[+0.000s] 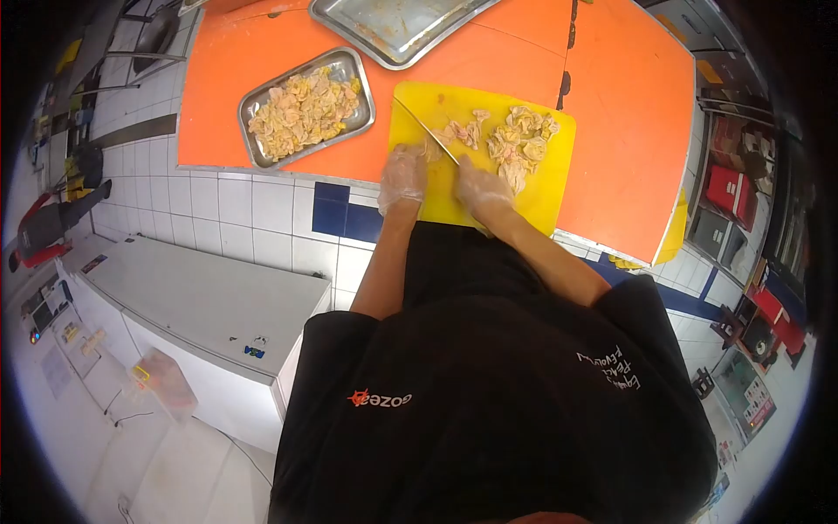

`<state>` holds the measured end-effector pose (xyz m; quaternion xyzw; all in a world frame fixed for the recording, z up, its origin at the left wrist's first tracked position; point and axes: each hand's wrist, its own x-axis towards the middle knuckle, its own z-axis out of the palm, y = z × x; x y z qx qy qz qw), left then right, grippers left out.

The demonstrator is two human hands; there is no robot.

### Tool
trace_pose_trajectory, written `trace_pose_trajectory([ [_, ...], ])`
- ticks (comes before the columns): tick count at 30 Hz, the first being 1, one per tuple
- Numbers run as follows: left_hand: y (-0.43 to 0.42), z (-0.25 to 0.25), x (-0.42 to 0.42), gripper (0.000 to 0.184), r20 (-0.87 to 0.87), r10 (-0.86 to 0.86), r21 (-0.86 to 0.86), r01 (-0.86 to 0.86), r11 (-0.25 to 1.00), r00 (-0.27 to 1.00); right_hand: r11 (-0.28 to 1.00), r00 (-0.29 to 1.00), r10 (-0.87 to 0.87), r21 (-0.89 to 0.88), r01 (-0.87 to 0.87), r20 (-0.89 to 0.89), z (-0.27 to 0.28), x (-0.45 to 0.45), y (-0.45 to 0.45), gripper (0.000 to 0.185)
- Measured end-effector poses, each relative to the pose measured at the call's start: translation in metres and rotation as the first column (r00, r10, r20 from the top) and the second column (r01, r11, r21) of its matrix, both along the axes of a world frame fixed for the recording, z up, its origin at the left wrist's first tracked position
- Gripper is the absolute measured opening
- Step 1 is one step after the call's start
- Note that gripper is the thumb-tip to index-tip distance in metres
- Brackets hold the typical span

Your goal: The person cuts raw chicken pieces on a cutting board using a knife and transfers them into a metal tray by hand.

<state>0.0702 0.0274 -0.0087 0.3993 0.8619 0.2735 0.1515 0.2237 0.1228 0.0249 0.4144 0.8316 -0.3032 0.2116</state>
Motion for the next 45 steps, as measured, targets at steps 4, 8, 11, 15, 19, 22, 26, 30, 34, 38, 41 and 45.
trace_pose_trajectory([
  [4, 0.003, 0.008, 0.002, 0.015, 0.064, -0.001, -0.081, 0.007, 0.997, 0.998, 0.997, 0.999, 0.039, 0.067, -0.037, -0.025, 0.002, -0.046, 0.016, 0.028],
  [8, 0.001, -0.001, -0.002, 0.025, 0.126, 0.094, -0.035, -0.09, 0.995, 0.987, 0.994, 0.992, 0.031, -0.103, -0.019, 0.119, 0.026, 0.045, -0.004, 0.025],
  [11, -0.003, -0.011, -0.001, 0.024, 0.136, 0.122, 0.003, -0.124, 0.992, 0.983, 0.995, 0.971, 0.045, -0.099, -0.022, 0.234, 0.028, 0.076, -0.015, 0.024],
  [15, -0.011, -0.01, -0.002, 0.022, 0.138, 0.052, 0.055, -0.06, 0.997, 0.989, 0.999, 0.995, 0.039, -0.031, -0.036, 0.095, 0.014, 0.023, 0.002, 0.023],
  [19, -0.007, 0.015, 0.002, 0.023, 0.373, 0.163, -0.05, -0.156, 0.987, 0.913, 0.994, 0.994, 0.084, 0.073, -0.079, -0.069, -0.005, 0.011, 0.018, 0.031],
  [22, 0.012, 0.016, 0.014, 0.03, 0.71, 0.195, 0.08, -0.353, 0.932, 0.676, 0.994, 0.993, -0.1, 0.045, 0.103, -0.068, -0.006, 0.035, 0.019, 0.033],
  [26, 0.017, 0.02, 0.02, 0.041, 0.794, 0.38, -0.128, -0.481, 0.867, 0.475, 0.986, 0.987, -0.162, 0.022, 0.162, -0.006, 0.054, 0.039, 0.007, 0.034],
  [30, -0.008, 0.011, 0.024, 0.036, 0.638, 0.476, -0.222, -0.448, 0.866, 0.605, 0.998, 0.999, -0.037, -0.048, 0.039, 0.027, 0.048, 0.044, -0.015, 0.032],
  [34, -0.01, 0.041, 0.021, 0.025, 0.365, 0.415, -0.255, -0.339, 0.906, 0.834, 0.999, 0.997, 0.043, -0.003, -0.043, 0.069, 0.029, 0.048, -0.015, 0.028],
  [38, -0.016, 0.024, 0.024, 0.023, 0.327, 0.332, -0.076, -0.325, 0.943, 0.885, 0.999, 0.995, 0.039, -0.027, -0.037, 0.088, 0.049, 0.048, -0.022, 0.026],
  [41, -0.024, -0.002, 0.023, 0.018, 0.179, 0.229, 0.047, -0.241, 0.969, 0.957, 0.994, 0.986, 0.109, -0.037, -0.105, 0.13, 0.024, 0.052, -0.038, 0.027],
  [45, -0.03, -0.01, 0.026, 0.01, 0.146, 0.135, 0.071, -0.146, 0.987, 0.98, 0.996, 0.995, 0.084, -0.036, -0.082, 0.06, 0.009, 0.02, -0.034, 0.027],
])
